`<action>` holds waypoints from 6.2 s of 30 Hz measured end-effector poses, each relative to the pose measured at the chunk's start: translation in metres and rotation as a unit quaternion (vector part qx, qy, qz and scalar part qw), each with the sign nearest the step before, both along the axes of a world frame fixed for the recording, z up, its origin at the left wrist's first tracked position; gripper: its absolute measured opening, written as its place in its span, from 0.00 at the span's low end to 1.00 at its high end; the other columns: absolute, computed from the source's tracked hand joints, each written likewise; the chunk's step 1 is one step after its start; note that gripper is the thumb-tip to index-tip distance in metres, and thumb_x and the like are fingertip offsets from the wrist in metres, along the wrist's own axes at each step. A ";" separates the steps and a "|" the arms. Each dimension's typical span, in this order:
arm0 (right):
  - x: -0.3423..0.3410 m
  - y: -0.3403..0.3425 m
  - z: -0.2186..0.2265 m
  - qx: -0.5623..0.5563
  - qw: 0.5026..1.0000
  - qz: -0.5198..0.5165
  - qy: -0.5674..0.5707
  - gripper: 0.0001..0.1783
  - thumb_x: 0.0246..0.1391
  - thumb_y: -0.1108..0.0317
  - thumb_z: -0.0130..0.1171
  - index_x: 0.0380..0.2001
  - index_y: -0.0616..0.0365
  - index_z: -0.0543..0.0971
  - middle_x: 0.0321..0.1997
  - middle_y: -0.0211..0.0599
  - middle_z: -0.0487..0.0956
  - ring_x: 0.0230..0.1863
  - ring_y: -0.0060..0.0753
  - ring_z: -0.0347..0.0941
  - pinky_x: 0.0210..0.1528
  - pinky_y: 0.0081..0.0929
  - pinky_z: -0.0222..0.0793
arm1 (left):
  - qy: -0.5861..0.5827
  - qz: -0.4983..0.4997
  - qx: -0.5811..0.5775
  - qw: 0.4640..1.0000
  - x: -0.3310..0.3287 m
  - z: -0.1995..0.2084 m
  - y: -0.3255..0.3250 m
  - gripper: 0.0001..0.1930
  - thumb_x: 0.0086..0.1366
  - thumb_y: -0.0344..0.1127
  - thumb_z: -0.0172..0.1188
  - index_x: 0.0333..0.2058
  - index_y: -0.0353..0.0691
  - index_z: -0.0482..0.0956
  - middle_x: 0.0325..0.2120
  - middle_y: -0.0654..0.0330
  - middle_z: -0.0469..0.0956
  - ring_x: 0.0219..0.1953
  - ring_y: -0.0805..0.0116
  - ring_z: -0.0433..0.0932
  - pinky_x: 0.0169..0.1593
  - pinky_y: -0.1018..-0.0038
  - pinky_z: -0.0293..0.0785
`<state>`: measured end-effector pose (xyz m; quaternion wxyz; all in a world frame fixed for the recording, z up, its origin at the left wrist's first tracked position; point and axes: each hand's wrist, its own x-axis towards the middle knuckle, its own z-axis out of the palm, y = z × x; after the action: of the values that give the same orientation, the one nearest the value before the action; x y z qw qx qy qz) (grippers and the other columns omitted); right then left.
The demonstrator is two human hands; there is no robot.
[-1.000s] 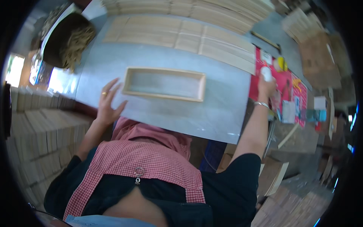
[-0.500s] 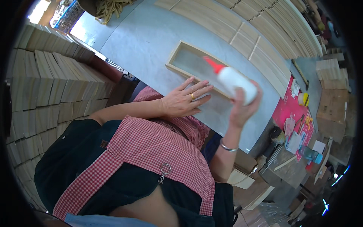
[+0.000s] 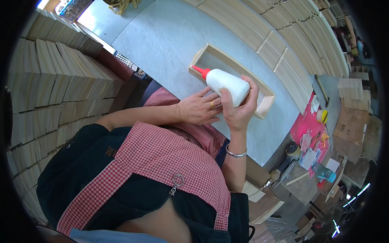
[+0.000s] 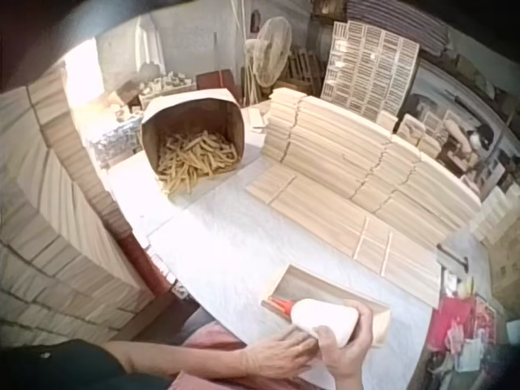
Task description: Assemble small wooden boxes using glue and a pneumatic nailer.
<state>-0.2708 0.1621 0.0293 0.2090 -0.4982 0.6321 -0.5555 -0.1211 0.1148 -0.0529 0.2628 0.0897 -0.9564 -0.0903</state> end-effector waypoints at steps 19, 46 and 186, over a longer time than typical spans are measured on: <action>-0.012 -0.048 -0.001 -0.041 0.993 -0.056 0.099 0.28 0.54 0.66 0.68 0.56 0.59 0.70 0.51 0.44 0.76 0.45 0.39 0.76 0.47 0.30 0.75 | 0.012 -0.006 0.023 1.000 -0.002 -0.001 0.000 0.25 0.66 0.49 0.58 0.52 0.34 0.79 0.73 0.48 0.54 0.77 0.54 0.45 0.76 0.50 0.43; -0.102 0.054 0.011 -0.023 0.935 -0.268 0.230 0.26 0.53 0.61 0.70 0.51 0.60 0.73 0.47 0.45 0.80 0.42 0.42 0.77 0.46 0.35 0.75 | -0.026 0.000 0.046 0.999 -0.002 0.003 0.001 0.21 0.66 0.47 0.58 0.48 0.35 0.77 0.74 0.51 0.49 0.77 0.54 0.44 0.75 0.50 0.44; -0.132 0.083 -0.051 0.204 0.959 -0.156 -0.117 0.17 0.70 0.66 0.50 0.49 0.70 0.80 0.40 0.38 0.82 0.35 0.23 0.76 0.39 0.19 0.75 | 0.060 0.155 0.786 0.595 0.074 0.054 -0.111 0.14 0.65 0.28 0.65 0.48 0.28 0.80 0.39 0.49 0.81 0.40 0.65 0.85 0.50 0.77 0.83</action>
<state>-0.4033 0.2449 -0.0221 0.2896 -0.2717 0.7728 -0.4950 -0.0469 0.0043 0.0008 0.1574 0.4028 -0.4689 -0.7701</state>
